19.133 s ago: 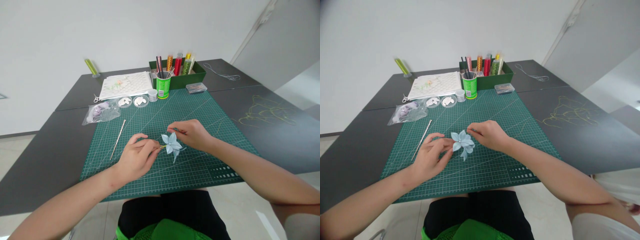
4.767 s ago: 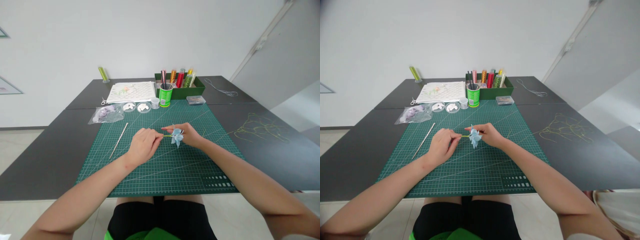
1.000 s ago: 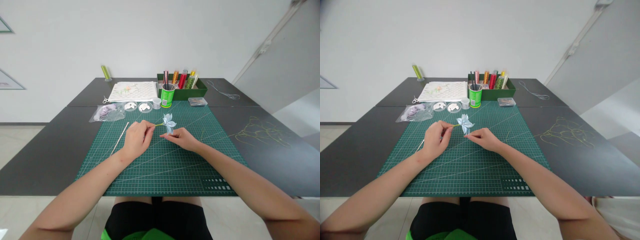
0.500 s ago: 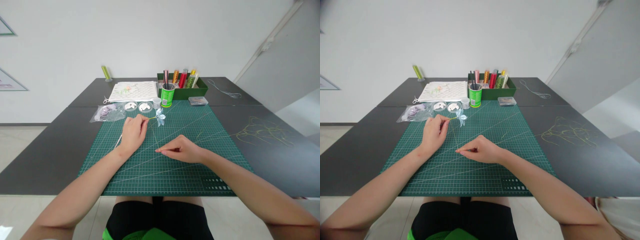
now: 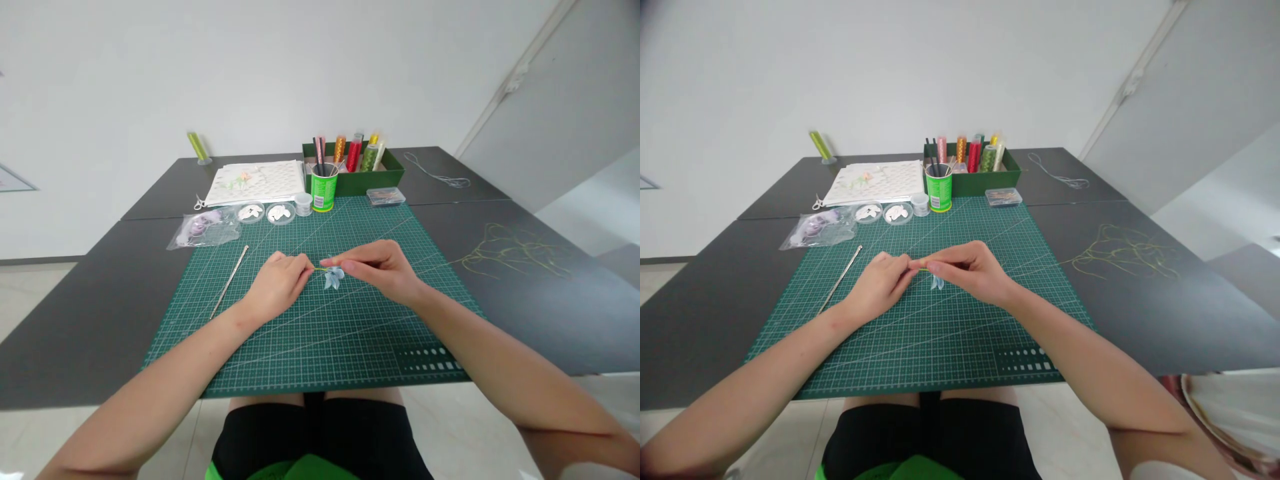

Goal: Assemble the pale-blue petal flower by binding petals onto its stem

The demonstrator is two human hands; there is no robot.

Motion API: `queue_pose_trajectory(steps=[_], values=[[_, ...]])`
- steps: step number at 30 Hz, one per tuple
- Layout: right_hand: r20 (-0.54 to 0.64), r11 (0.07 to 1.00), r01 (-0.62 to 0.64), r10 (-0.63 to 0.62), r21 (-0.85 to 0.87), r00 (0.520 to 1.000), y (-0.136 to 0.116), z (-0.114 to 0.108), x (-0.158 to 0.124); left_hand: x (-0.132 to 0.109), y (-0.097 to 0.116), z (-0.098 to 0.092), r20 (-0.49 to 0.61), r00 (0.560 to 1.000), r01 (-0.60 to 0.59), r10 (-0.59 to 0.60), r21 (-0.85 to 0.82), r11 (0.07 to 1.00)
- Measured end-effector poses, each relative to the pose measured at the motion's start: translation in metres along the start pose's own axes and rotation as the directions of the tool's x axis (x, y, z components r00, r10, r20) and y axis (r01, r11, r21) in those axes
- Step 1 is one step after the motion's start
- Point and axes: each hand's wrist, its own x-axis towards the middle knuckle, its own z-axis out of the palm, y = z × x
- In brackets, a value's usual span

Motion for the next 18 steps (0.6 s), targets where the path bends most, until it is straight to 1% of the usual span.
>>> queue_pose_trajectory(steps=[2, 3, 5, 9, 14, 18], values=[[-0.121, 1.000, 0.007, -0.009, -0.018, 0.993, 0.004, -0.003, 0.003, -0.001, 0.008, 0.000, 0.043, 0.998, -0.048, 0.050, -0.043, 0.998], [-0.162, 1.000, 0.009, -0.013, -0.024, 0.987, 0.006, -0.004, 0.004, -0.002, 0.012, -0.001, 0.059, 0.995, -0.072, 0.076, -0.063, 0.995], [-0.200, 0.999, 0.008, -0.014, -0.034, 0.980, 0.011, -0.005, 0.006, -0.003, 0.019, -0.002, 0.074, 0.992, -0.098, 0.106, -0.104, 0.990], [-0.176, 0.998, -0.001, -0.010, -0.060, 0.984, 0.023, -0.007, 0.010, -0.006, 0.028, -0.003, 0.085, 0.987, -0.119, 0.136, -0.172, 0.978], [-0.138, 0.996, -0.022, 0.009, -0.091, 0.990, 0.038, -0.007, 0.013, -0.007, 0.029, -0.003, 0.110, 0.986, -0.100, 0.128, -0.228, 0.968], [-0.118, 0.991, -0.042, 0.027, -0.125, 0.993, 0.048, -0.007, 0.015, -0.008, 0.029, -0.004, 0.066, 0.990, -0.105, 0.126, -0.258, 0.960]])
